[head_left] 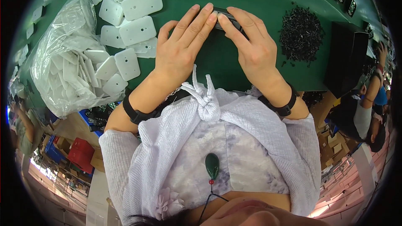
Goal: Assembling small plastic housings and electronic components on a factory production line.
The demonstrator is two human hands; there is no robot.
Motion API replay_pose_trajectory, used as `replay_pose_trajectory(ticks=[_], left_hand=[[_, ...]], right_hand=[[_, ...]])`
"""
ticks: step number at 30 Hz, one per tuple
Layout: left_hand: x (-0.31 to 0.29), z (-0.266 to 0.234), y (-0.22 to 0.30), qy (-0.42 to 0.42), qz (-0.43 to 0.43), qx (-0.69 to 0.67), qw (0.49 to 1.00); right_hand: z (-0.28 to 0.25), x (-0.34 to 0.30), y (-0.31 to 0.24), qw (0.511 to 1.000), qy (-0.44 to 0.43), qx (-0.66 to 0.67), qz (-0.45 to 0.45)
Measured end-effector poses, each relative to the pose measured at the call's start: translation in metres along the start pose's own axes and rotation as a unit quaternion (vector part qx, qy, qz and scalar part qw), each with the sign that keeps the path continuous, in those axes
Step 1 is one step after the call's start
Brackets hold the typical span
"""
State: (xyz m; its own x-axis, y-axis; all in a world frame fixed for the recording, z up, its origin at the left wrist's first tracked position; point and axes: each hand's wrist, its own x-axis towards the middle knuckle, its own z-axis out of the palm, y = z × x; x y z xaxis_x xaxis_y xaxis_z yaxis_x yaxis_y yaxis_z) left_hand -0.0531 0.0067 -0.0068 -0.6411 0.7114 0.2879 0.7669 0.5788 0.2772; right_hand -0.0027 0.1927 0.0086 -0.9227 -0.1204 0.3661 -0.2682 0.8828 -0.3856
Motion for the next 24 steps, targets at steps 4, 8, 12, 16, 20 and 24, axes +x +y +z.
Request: replay_pose_trajectory(ticks=[4,8,12,16,20,24], left_hand=[[0.005,0.009,0.002,0.052,0.005,0.002,0.999],[0.025,0.013,-0.001,0.078,-0.015,-0.018,0.997],[0.036,-0.001,0.002,0.055,-0.142,-0.305,0.940],[0.028,-0.004,0.012,0.004,-0.270,-0.530,0.804],[0.023,-0.006,0.017,-0.022,-0.293,-0.587,0.754],[0.019,-0.003,0.019,-0.030,-0.286,-0.581,0.761]], right_hand=[[-0.016,0.013,0.007,0.991,-0.058,0.109,0.047],[-0.021,0.030,0.028,0.960,-0.096,0.245,0.095],[-0.018,0.022,0.028,0.815,-0.072,0.522,0.239],[-0.018,0.012,0.011,0.797,-0.045,0.550,0.244],[-0.015,0.012,0.005,0.806,-0.032,0.535,0.250],[-0.009,0.010,-0.004,0.803,-0.009,0.545,0.239]])
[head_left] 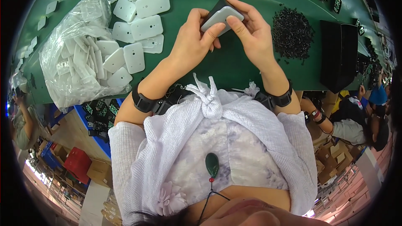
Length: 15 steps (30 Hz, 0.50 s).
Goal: Assembling small plastic housings and electronic components on a factory production line.
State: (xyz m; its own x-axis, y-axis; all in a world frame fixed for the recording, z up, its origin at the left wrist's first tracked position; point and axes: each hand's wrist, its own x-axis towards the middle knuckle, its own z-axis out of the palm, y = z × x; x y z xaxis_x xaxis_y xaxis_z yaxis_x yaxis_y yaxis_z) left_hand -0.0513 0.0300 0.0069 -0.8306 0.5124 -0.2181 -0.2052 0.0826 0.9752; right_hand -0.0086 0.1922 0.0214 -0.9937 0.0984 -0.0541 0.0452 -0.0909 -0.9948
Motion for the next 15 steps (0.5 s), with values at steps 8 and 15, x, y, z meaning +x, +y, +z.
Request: replay_pose_trajectory(ticks=[8,15], left_hand=[[-0.005,-0.002,0.013,-0.014,0.004,0.052,0.999],[-0.011,0.001,0.006,0.007,0.026,0.063,0.998]], right_hand=[[0.000,-0.007,0.004,0.998,0.005,-0.056,-0.005],[-0.003,-0.010,0.003,0.991,0.002,-0.132,-0.023]])
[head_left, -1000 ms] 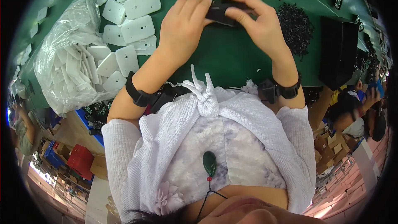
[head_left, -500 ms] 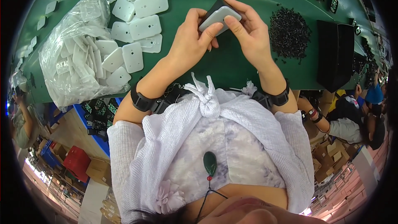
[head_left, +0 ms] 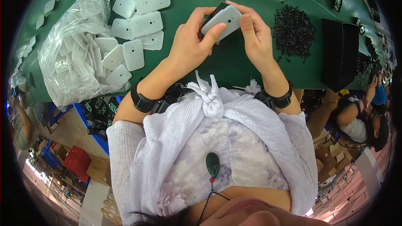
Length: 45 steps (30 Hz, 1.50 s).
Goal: Assembling small plastic housings and electronic components on a factory production line.
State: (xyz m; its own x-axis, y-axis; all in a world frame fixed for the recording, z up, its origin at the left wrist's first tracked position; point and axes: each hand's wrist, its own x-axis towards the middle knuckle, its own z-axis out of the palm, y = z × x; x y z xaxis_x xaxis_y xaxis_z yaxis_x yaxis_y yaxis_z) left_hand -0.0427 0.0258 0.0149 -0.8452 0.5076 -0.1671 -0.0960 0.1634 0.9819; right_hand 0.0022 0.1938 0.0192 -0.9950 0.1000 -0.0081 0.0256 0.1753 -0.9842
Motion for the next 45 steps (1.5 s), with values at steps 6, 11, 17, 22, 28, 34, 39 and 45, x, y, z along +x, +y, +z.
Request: replay_pose_trajectory(ticks=[6,11,17,22,28,34,39,45], left_hand=[[-0.004,-0.001,0.001,-0.021,-0.046,-0.058,0.997],[-0.006,0.002,-0.006,-0.011,-0.024,-0.030,0.999],[-0.006,0.000,0.001,-0.029,-0.035,-0.031,0.998],[-0.008,0.001,0.001,-0.026,-0.031,-0.060,0.997],[-0.009,-0.003,0.006,-0.044,-0.072,-0.086,0.993],[-0.009,-0.001,0.001,-0.028,-0.057,-0.047,0.997],[-0.013,0.000,0.000,-0.038,-0.025,-0.015,0.999],[-0.006,0.004,0.002,-0.013,-0.027,-0.091,0.995]], right_hand=[[0.004,-0.003,-0.001,0.995,-0.015,0.096,0.028],[0.006,-0.005,-0.001,0.988,-0.025,0.138,0.066],[0.005,-0.006,0.001,0.988,-0.027,0.143,0.053],[0.004,-0.006,0.001,0.994,-0.026,0.098,0.032],[-0.002,-0.004,0.003,0.987,-0.038,0.144,0.064],[0.004,-0.006,0.004,0.987,-0.040,0.140,0.061],[0.002,-0.008,0.002,0.991,-0.046,0.118,0.043],[0.007,-0.003,-0.002,0.987,-0.021,0.157,0.025]])
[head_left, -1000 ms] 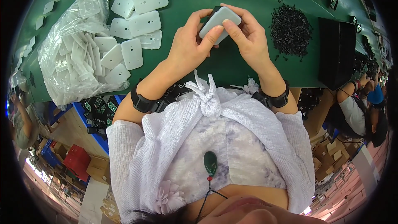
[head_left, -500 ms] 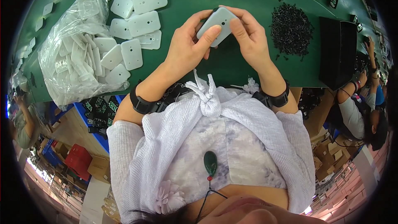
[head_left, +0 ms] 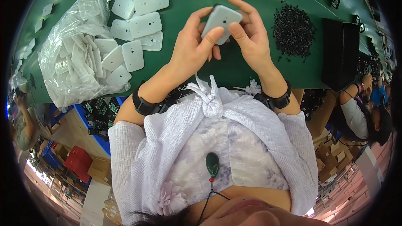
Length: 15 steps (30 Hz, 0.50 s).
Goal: Assembling small plastic housings and electronic components on a factory production line.
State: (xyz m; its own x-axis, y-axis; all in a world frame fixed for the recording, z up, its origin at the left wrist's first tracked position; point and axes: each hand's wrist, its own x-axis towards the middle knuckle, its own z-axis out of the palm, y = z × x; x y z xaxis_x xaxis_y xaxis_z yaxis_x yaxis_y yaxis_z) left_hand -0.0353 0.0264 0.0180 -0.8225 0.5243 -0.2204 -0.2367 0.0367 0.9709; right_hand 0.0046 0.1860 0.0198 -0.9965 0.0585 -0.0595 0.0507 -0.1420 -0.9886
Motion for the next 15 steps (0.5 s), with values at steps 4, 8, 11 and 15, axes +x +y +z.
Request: replay_pose_trajectory(ticks=[4,8,11,15], left_hand=[[0.004,-0.004,-0.001,0.008,-0.001,-0.065,0.998],[0.005,-0.008,-0.007,0.027,0.029,-0.057,0.998],[0.007,-0.025,-0.010,0.084,0.116,0.111,0.983],[0.012,-0.054,0.010,0.204,0.219,0.339,0.892]], right_hand=[[0.002,0.008,-0.005,0.999,0.012,0.022,0.045],[-0.004,0.053,-0.019,0.997,0.007,-0.070,-0.029],[-0.010,0.113,-0.027,0.984,-0.007,-0.158,-0.077],[-0.025,0.195,-0.005,0.936,-0.003,-0.334,-0.115]])
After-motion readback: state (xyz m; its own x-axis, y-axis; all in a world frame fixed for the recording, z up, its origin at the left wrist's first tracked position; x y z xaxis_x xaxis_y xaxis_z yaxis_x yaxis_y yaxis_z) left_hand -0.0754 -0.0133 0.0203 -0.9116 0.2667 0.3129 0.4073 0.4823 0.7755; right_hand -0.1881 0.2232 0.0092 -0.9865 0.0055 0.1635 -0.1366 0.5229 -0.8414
